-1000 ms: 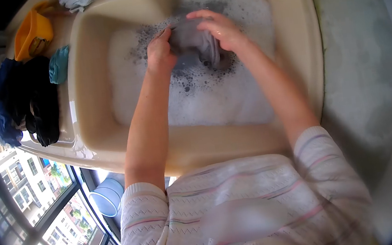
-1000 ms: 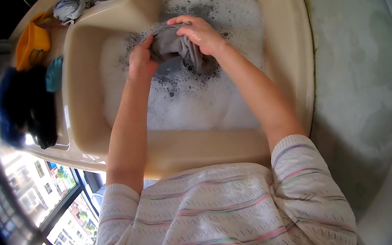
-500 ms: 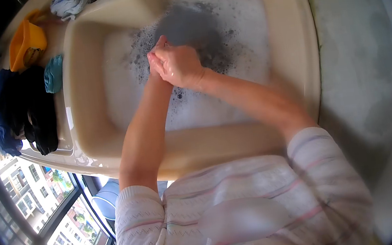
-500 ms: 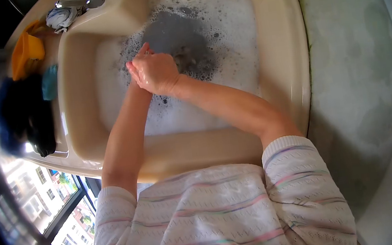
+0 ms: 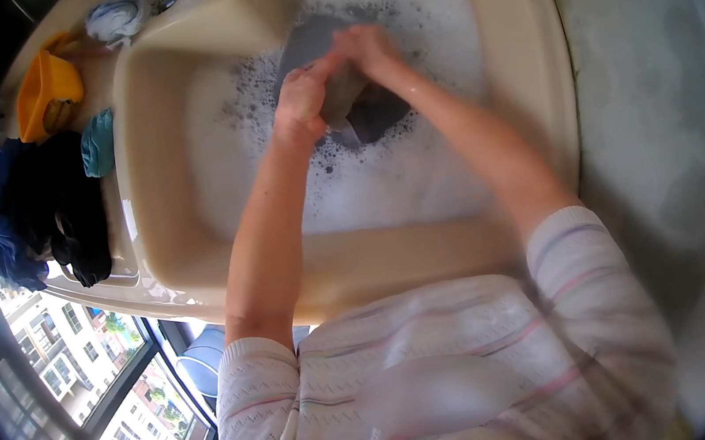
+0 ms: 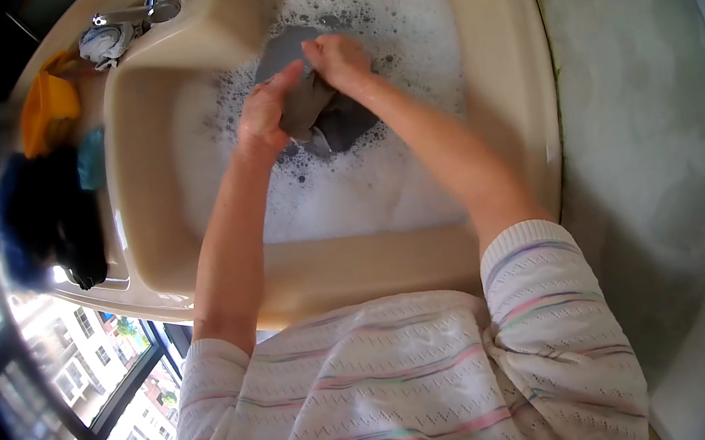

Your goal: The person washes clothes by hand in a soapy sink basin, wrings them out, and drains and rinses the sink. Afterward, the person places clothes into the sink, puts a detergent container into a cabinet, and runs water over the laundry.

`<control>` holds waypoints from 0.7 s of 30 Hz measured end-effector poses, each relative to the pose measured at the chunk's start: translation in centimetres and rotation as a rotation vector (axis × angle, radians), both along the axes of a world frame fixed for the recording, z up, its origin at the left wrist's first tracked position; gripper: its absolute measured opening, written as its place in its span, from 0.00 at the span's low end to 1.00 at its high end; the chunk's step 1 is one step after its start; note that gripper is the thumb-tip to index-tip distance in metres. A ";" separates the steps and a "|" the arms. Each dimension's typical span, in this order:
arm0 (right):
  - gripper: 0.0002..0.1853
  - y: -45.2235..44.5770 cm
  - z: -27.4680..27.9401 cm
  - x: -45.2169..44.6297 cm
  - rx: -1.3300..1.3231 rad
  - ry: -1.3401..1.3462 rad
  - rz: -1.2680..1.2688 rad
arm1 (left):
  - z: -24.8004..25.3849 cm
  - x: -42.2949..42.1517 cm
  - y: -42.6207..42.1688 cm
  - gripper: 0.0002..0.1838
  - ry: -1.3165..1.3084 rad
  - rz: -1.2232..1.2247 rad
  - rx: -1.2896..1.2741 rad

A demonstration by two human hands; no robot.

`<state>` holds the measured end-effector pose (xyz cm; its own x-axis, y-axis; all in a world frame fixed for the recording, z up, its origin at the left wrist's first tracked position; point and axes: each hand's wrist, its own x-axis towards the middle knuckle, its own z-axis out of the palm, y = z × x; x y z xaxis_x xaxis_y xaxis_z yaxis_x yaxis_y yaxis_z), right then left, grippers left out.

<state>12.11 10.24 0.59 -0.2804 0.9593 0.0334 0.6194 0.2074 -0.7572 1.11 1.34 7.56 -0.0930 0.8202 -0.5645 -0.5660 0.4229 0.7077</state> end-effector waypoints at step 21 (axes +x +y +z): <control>0.06 1.8 3.3 2.3 -0.954 1.018 0.010 | -3.5 -3.7 1.1 0.14 -0.474 0.249 0.006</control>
